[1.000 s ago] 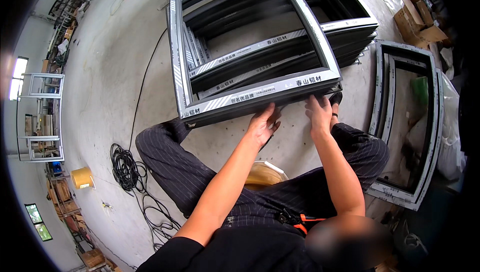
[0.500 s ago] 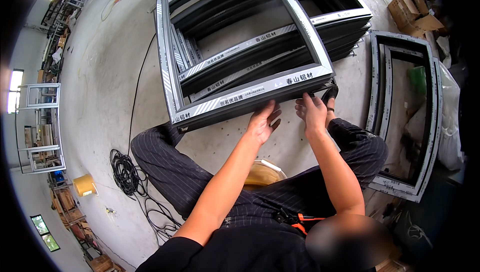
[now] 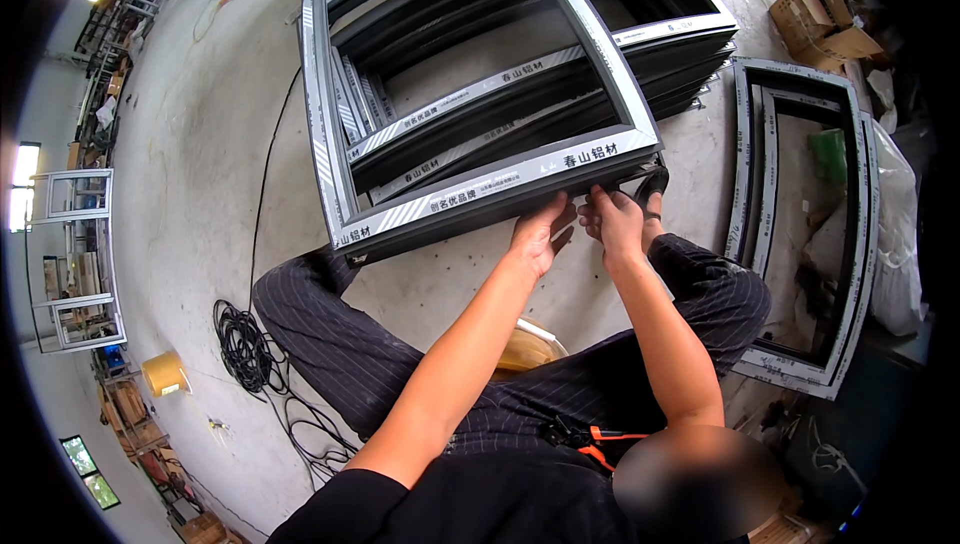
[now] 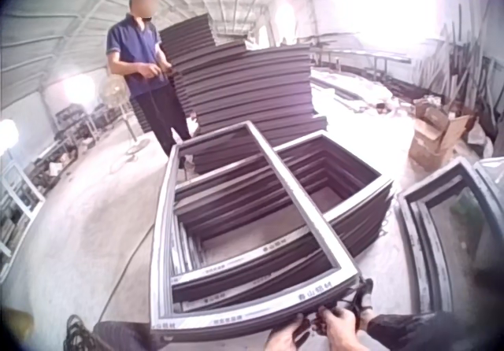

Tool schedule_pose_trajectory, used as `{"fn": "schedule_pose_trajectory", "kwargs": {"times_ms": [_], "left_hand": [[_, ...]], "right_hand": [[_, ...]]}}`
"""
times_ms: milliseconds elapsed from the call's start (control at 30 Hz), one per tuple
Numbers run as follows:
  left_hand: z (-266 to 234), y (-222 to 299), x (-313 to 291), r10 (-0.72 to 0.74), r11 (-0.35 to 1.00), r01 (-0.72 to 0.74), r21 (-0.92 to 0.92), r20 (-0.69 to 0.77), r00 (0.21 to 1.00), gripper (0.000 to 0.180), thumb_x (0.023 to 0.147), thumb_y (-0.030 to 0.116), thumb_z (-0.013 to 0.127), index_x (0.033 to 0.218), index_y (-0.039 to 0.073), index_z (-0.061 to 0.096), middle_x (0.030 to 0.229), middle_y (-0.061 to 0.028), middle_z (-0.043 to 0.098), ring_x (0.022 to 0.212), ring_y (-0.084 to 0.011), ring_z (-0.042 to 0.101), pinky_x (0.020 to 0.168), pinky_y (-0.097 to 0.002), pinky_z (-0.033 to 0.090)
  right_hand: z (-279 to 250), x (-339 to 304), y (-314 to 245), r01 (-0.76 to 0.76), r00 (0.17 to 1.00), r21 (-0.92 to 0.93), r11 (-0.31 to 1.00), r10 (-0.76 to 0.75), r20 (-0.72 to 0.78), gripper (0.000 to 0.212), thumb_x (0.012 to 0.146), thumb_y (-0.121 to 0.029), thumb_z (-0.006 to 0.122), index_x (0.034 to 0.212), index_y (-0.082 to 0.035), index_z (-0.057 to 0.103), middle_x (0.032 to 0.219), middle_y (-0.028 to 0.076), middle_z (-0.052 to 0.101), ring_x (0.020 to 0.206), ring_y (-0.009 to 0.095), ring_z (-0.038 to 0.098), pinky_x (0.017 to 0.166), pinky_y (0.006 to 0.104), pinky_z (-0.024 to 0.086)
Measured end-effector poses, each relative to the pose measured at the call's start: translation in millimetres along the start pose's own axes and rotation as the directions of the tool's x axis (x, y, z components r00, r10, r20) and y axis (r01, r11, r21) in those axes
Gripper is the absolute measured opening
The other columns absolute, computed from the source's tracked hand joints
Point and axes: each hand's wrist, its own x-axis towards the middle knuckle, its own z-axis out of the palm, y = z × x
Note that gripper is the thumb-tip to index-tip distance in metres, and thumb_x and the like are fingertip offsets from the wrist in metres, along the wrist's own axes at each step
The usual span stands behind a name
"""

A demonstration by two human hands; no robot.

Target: The person installs a rubber seal into the groove of an aluminum window frame by hand and cuts it to length using pliers.

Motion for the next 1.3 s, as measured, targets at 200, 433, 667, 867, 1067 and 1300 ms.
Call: {"fn": "schedule_pose_trajectory", "kwargs": {"times_ms": [200, 433, 667, 867, 1067, 1300], "left_hand": [[-14, -1, 0, 0.034, 0.999, -0.034, 0.000, -0.041, 0.999, 0.029, 0.081, 0.031, 0.077, 0.102, 0.016, 0.063, 0.098, 0.0008, 0.063, 0.099, -0.0158, 0.058, 0.091, -0.0370, 0.041], [-49, 54, -91, -0.065, 0.884, 0.040, 0.466, 0.039, 0.997, 0.028, 0.090, 0.029, 0.067, 0.108, 0.008, 0.066, 0.097, -0.0031, 0.067, 0.089, -0.0155, 0.061, 0.085, -0.0303, 0.048], [9, 129, -125, 0.795, -0.139, -0.598, 0.789, 0.449, 0.408, 0.015, 0.092, 0.015, 0.061, 0.091, 0.001, 0.066, 0.083, -0.0083, 0.065, 0.079, -0.0203, 0.063, 0.073, -0.0318, 0.049], [-22, 146, -60, 0.751, -0.355, -0.315, 0.880, 0.469, 0.464, 0.021, 0.091, 0.023, 0.058, 0.091, 0.005, 0.067, 0.085, -0.0117, 0.064, 0.079, -0.0300, 0.062, 0.070, -0.0374, 0.048], [-16, 135, -53, 0.749, -0.454, -0.119, 0.883, 0.451, 0.487, 0.030, 0.094, 0.028, 0.050, 0.081, 0.005, 0.064, 0.080, -0.0124, 0.064, 0.078, -0.0348, 0.061, 0.069, -0.0449, 0.048], [-17, 135, -57, 0.760, -0.445, -0.147, 0.883, 0.460, 0.460, 0.031, 0.093, 0.027, 0.050, 0.076, 0.003, 0.061, 0.077, -0.0136, 0.062, 0.077, -0.0354, 0.060, 0.068, -0.0457, 0.047]], "right_hand": [[3, -1, -3, -0.014, 1.000, 0.019, 1.000, 0.014, -0.011, 0.021, 0.093, -0.023, 0.062, 0.087, -0.004, 0.057, 0.071, 0.005, 0.065, 0.054, 0.011, 0.059, 0.047, 0.0211, 0.045], [1, 1, -3, -0.004, 0.998, 0.037, 0.999, 0.007, -0.061, 0.019, 0.093, -0.019, 0.060, 0.085, -0.002, 0.057, 0.069, 0.006, 0.063, 0.052, 0.011, 0.057, 0.046, 0.0212, 0.043], [-3, 6, -7, 0.013, 1.000, -0.051, 0.999, -0.014, -0.020, 0.017, 0.091, -0.016, 0.060, 0.085, 0.000, 0.058, 0.068, 0.006, 0.062, 0.050, 0.010, 0.054, 0.043, 0.0216, 0.038], [0, 6, -13, -0.067, 0.996, -0.041, 0.997, 0.070, 0.062, 0.015, 0.090, -0.016, 0.062, 0.085, -0.001, 0.059, 0.067, 0.004, 0.061, 0.050, 0.009, 0.053, 0.041, 0.0194, 0.037], [-10, 7, -15, -0.169, 0.976, -0.043, 0.985, 0.173, 0.131, 0.017, 0.088, -0.018, 0.066, 0.089, -0.003, 0.058, 0.069, 0.004, 0.061, 0.052, 0.010, 0.056, 0.042, 0.0187, 0.041], [-11, 15, -19, -0.158, 0.984, 0.014, 0.987, 0.157, 0.084, 0.019, 0.088, -0.016, 0.067, 0.096, -0.002, 0.057, 0.081, 0.010, 0.068, 0.065, 0.014, 0.064, 0.052, 0.0218, 0.050]]}}
